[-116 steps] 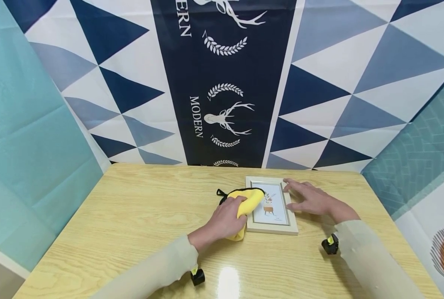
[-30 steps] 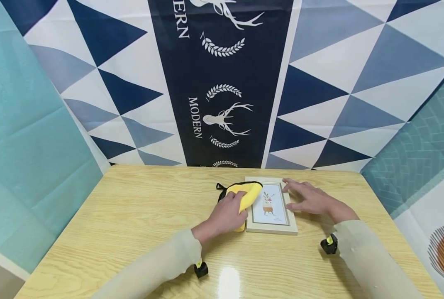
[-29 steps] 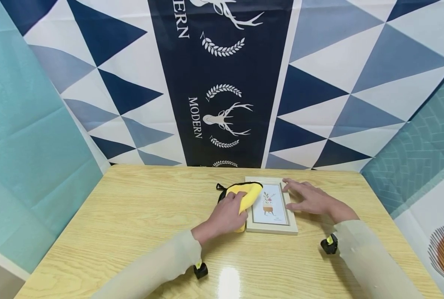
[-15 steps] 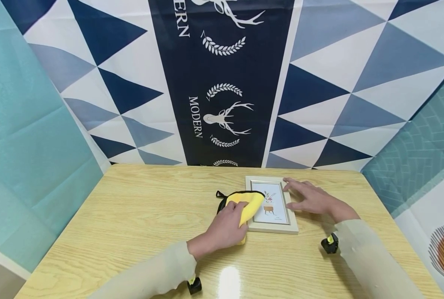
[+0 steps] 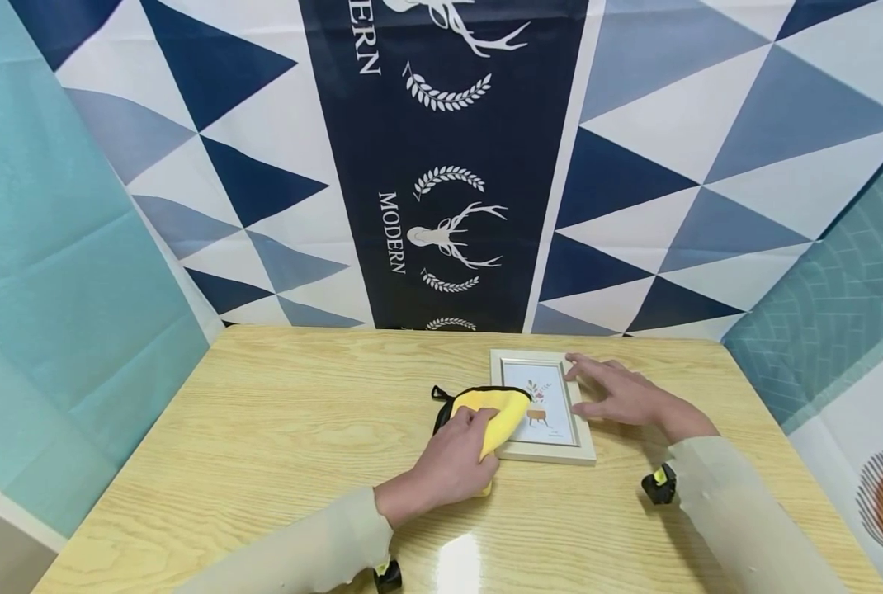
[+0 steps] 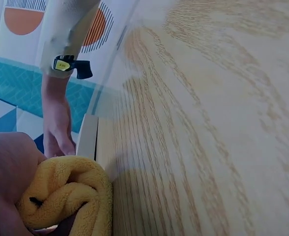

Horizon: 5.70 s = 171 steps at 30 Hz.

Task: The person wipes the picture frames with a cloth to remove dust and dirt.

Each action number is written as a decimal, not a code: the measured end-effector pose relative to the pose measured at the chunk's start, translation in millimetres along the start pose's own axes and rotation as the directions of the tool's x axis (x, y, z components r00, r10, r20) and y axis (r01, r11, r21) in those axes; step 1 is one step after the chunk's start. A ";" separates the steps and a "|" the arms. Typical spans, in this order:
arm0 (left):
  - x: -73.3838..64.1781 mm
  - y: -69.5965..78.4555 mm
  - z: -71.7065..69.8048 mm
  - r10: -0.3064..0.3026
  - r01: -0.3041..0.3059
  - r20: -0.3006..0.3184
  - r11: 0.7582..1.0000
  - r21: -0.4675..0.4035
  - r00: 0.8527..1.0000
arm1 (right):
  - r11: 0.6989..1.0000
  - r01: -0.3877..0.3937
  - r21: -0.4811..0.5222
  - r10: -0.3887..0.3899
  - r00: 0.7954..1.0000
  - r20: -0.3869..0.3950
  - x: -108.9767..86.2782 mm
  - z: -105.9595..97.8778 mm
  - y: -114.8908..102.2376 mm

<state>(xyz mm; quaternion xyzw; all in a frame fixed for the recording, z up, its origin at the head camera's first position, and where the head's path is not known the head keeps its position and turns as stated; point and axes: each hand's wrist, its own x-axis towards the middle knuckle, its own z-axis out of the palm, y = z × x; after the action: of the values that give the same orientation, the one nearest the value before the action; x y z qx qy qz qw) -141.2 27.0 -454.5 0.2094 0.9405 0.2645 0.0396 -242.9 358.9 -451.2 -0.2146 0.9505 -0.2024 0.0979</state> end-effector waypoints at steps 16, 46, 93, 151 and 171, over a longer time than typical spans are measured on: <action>8.3 0.1 -1.2 -0.035 0.035 -0.014 0.999 0.005 0.999 | 1.000 0.005 -0.006 -0.005 1.000 -0.007 0.0 0.7 -0.9; 118.9 -38.8 18.4 -0.138 0.141 -0.035 0.985 0.096 0.990 | 1.000 0.024 0.004 -0.024 1.000 -0.015 -0.8 3.1 -0.3; 68.4 -13.8 -41.5 -0.057 0.042 -0.096 0.988 -0.147 0.994 | 1.000 -0.003 0.006 0.003 1.000 0.008 1.0 0.6 -0.2; 0.3 -15.4 -11.9 0.480 -0.505 0.216 0.624 0.597 0.850 | 1.000 0.000 -0.013 0.000 1.000 -0.008 -1.2 -1.3 1.5; 3.9 -4.9 -9.0 0.522 -0.517 0.198 0.584 0.626 0.830 | 1.000 -0.015 -0.013 0.015 1.000 0.007 -1.7 0.6 2.3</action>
<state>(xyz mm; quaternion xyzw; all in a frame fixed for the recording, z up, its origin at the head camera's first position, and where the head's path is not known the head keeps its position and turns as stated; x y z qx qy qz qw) -148.3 20.6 -449.2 0.4737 0.8688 -0.0818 -0.1189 -242.1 361.3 -452.6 -0.2085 0.9530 -0.1948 0.1013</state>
